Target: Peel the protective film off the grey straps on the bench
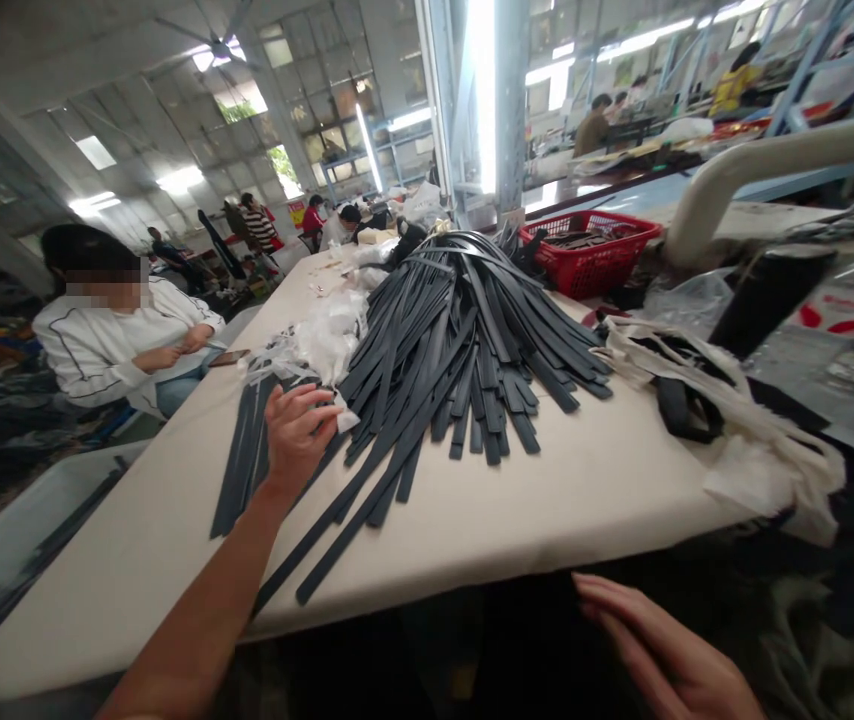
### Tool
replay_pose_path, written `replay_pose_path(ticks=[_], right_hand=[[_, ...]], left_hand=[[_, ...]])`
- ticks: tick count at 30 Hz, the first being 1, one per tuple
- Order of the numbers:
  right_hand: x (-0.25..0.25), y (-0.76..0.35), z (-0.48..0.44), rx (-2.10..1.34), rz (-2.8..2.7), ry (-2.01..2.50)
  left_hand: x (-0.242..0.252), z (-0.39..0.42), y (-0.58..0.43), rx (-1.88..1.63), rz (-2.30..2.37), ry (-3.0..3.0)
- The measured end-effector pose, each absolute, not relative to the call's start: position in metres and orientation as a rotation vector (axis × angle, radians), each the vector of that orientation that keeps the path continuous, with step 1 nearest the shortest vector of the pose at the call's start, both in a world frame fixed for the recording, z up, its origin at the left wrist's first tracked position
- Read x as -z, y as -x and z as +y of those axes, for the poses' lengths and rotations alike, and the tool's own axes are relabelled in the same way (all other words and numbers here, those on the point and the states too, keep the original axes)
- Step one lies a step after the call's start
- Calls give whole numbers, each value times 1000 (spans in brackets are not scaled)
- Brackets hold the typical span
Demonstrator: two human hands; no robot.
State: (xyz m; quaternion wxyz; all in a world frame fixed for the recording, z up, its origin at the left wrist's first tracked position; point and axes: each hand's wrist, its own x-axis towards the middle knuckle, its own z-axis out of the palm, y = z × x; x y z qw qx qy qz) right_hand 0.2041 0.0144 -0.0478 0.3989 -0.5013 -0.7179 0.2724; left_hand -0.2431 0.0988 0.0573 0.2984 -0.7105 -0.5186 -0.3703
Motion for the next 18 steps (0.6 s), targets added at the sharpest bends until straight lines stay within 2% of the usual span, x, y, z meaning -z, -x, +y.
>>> replay_pose_path(ticks=[7, 12, 18], right_hand=[[-27, -77, 46, -1497, -1895, 912], [-38, 7, 58, -2023, -1697, 845], [-33, 63, 53, -2190, -1595, 870]], left_hand=[[-28, -6, 215, 1127, -1297, 1878], [-19, -38, 206, 1207, -1306, 1831], [-7, -57, 208, 1194, -1316, 1858]])
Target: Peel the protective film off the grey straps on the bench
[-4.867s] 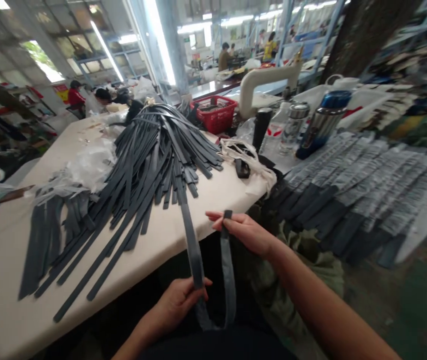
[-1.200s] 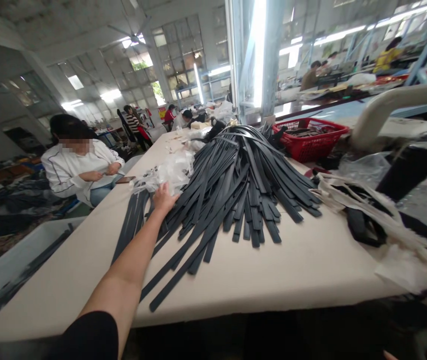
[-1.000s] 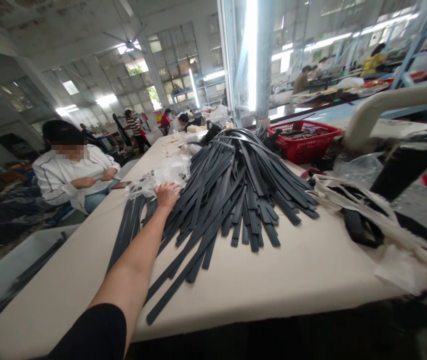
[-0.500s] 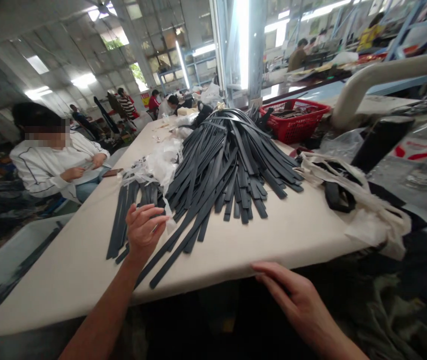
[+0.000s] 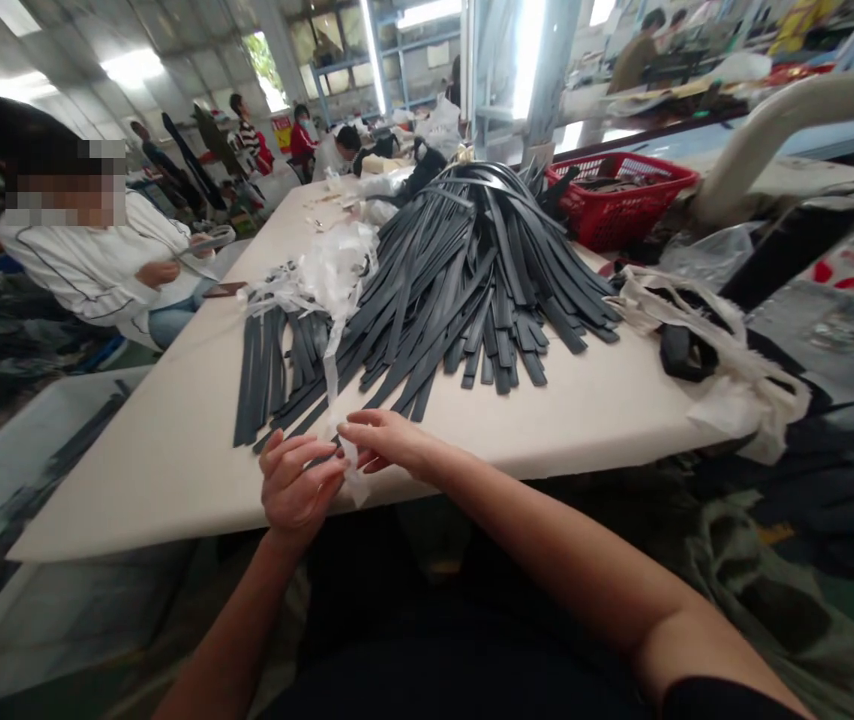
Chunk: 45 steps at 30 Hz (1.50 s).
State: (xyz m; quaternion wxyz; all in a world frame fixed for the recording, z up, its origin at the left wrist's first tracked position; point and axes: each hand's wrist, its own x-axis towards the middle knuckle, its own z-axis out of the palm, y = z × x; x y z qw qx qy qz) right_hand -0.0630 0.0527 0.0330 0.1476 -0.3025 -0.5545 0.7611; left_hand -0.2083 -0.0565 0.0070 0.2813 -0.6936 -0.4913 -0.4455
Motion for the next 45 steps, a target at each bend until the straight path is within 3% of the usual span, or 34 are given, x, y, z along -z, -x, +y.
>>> replay_pose_path(ticks=[6, 8, 13, 17, 21, 23, 28, 35, 45], right_hand=[[-33, 92, 60, -2108, -1562, 824], [-36, 97, 65, -2031, -1563, 814], [-42, 103, 70, -1858, -1647, 767], [-47, 105, 57, -1621, -1939, 712], [-57, 105, 42, -1122, -2349, 726], [-62, 104, 40, -1009, -2415, 723], [-64, 105, 48, -1304, -2361, 635], [-52, 104, 62, -1392, -2308, 654], [-64, 99, 54, -1048, -2477, 704]], left_hand=[[14, -72, 213, 1266, -1449, 1917], [21, -79, 209, 1546, -1717, 1871], [20, -90, 197, 2674, -2425, 1572], [5, -80, 195, 2957, -2571, 1453], [-6, -68, 198, 3173, -2617, 1077], [-9, -65, 199, 3255, -2610, 926], [-8, -64, 198, 3363, -2581, 818], [-7, -70, 200, 3227, -2569, 1004], [-13, -66, 192, 3291, -2634, 1091]])
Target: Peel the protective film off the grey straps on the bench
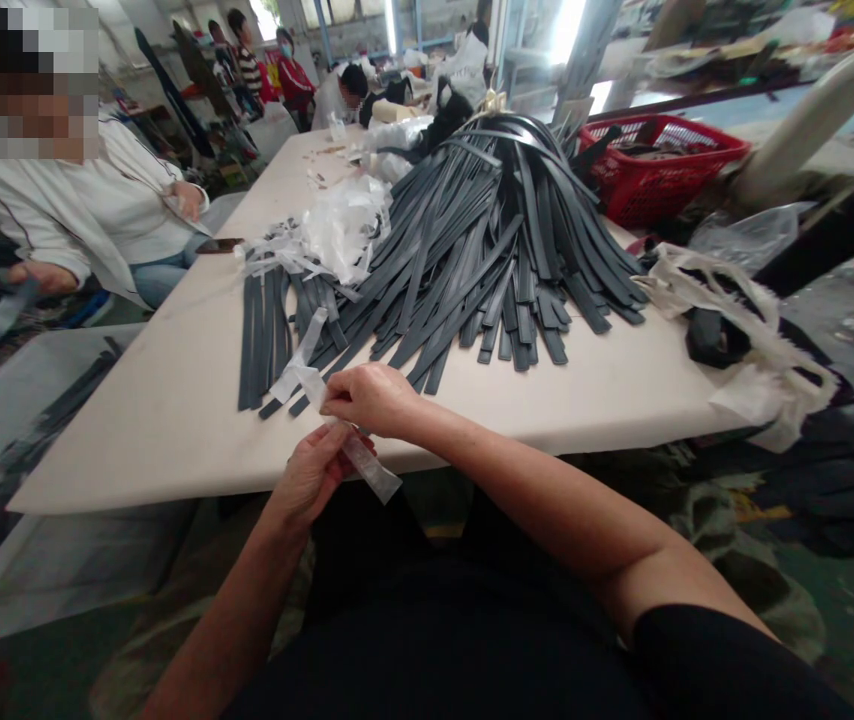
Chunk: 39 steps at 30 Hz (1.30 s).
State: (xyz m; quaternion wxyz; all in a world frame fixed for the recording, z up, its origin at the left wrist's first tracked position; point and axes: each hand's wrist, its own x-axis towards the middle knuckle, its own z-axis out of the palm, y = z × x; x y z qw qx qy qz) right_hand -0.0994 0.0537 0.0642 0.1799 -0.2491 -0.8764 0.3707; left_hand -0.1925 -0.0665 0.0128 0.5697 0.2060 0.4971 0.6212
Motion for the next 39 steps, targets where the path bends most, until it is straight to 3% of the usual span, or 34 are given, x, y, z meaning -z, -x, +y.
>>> replay_pose_path(ticks=[18, 22, 30, 36, 39], right_hand=[[-43, 99, 53, -861, -2596, 624], [-30, 85, 66, -611, -2711, 579], [-17, 36, 81, -355, -2897, 319], [-20, 43, 76, -171, -2960, 191], [-26, 42, 66, -239, -2936, 147]], left_hand=[[8, -110, 188, -1063, 1154, -531], [6, -115, 207, -1264, 1235, -496], [-35, -96, 266, -2042, 1204, -329], [-28, -84, 238, -1948, 1081, 1], [-19, -82, 227, -1957, 991, 124]])
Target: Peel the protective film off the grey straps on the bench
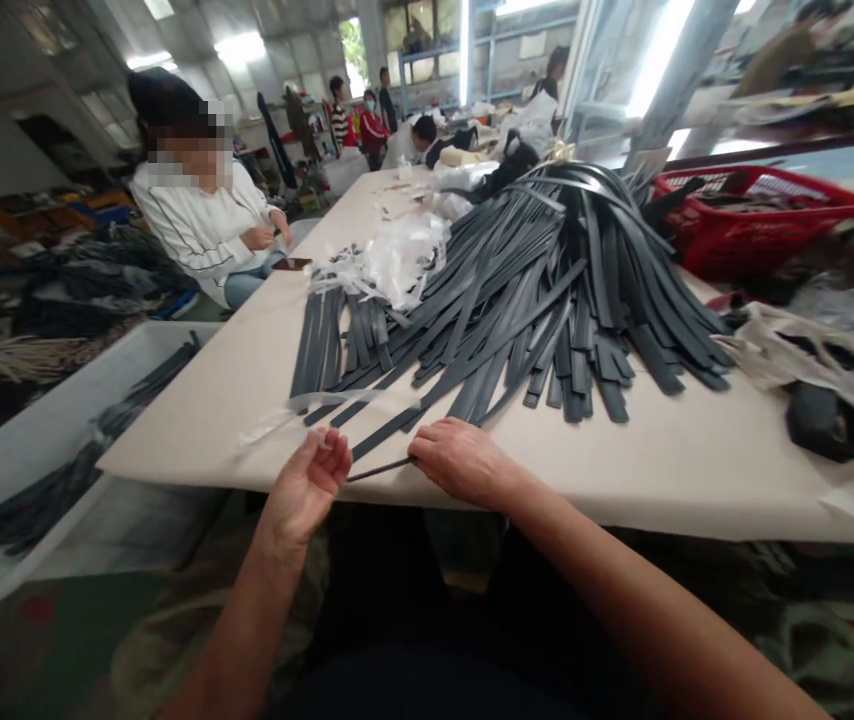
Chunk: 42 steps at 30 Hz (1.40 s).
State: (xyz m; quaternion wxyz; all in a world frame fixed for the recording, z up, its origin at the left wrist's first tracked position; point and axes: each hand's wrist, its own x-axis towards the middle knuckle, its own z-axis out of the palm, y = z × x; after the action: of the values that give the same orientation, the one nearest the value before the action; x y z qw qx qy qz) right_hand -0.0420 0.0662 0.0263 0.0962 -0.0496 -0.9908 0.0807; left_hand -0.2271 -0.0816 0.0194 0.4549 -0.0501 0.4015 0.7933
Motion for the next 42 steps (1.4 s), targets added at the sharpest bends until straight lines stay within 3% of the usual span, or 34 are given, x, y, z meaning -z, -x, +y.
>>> replay_pose_path(ticks=[6, 22, 36, 42], right_hand=[[-31, 23, 43, -506, -2653, 287], [-27, 25, 26, -684, -2518, 554], [-29, 30, 26, -606, -2562, 650], [-24, 28, 26, -527, -2600, 709]], left_hand=[[-14, -77, 226, -2049, 904, 237], [-8, -69, 198, -2018, 850, 190], [-4, -68, 178, -2042, 844, 82], [21, -58, 180, -2179, 928, -33]])
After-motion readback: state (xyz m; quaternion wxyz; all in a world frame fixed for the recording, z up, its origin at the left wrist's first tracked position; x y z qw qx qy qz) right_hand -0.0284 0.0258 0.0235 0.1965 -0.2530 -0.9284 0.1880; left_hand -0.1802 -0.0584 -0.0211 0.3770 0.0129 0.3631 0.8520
